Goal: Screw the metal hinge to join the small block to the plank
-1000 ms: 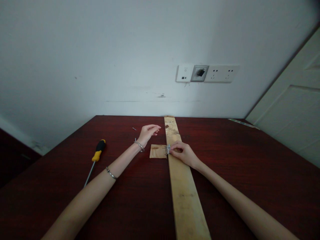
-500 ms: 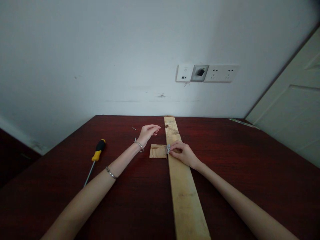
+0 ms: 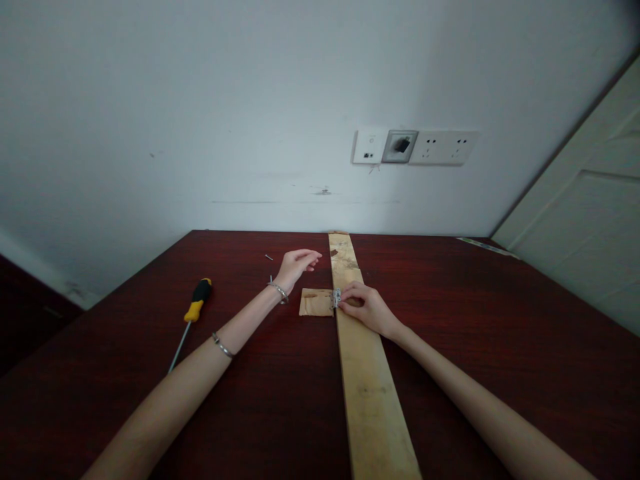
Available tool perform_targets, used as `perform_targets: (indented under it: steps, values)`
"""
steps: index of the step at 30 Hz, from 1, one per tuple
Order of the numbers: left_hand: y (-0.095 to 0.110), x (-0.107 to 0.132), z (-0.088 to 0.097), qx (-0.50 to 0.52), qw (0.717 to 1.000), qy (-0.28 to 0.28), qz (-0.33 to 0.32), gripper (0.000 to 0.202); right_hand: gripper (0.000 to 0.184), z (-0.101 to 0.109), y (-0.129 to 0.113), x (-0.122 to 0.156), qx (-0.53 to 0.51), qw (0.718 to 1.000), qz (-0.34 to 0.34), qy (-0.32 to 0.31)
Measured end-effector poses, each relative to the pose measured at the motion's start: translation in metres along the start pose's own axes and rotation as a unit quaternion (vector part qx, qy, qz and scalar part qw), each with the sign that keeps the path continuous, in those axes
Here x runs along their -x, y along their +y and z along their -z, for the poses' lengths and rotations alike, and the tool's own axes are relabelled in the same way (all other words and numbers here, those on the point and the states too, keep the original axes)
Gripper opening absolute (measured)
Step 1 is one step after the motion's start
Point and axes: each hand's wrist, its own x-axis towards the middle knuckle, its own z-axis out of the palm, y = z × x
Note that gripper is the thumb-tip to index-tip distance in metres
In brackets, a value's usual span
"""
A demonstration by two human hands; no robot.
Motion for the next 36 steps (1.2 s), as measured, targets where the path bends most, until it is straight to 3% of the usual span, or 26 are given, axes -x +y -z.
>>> perform_targets:
  steps: [7,11,15,20,24,29,32,36]
  values:
    - [0.002,0.001,0.0,0.007,1.0,-0.001,0.007,0.025,0.009,0.0,0.001,0.0,0.0,1.0,-0.001,-0.002]
    - [0.013,-0.003,0.005,0.054,0.998,0.004,0.012,0.024,0.01,-0.001,0.003,0.001,0.0,1.0,0.0,-0.004]
    - [0.033,-0.011,0.024,0.095,0.995,0.03,-0.003,0.024,0.008,0.0,0.004,0.001,0.003,1.0,-0.003,-0.002]
    - [0.052,-0.022,0.062,0.127,0.988,0.078,-0.027,0.022,0.012,0.005,0.004,0.001,0.002,1.0,-0.016,-0.003]
    - [0.057,-0.027,0.095,0.018,0.996,0.076,-0.032,0.025,0.015,0.008,0.005,0.0,-0.006,0.999,-0.034,0.001]
    - [0.053,-0.024,0.119,-0.119,0.993,0.018,-0.009,0.028,0.016,0.007,0.004,0.0,-0.022,0.998,-0.051,0.01]
    - [0.047,-0.021,0.125,-0.236,0.971,-0.049,-0.004,0.023,0.015,0.006,0.003,0.0,-0.029,0.998,-0.054,0.011]
    - [0.036,-0.018,0.132,-0.392,0.909,-0.135,-0.036,0.008,0.014,0.006,0.004,0.0,-0.031,0.998,-0.054,0.013]
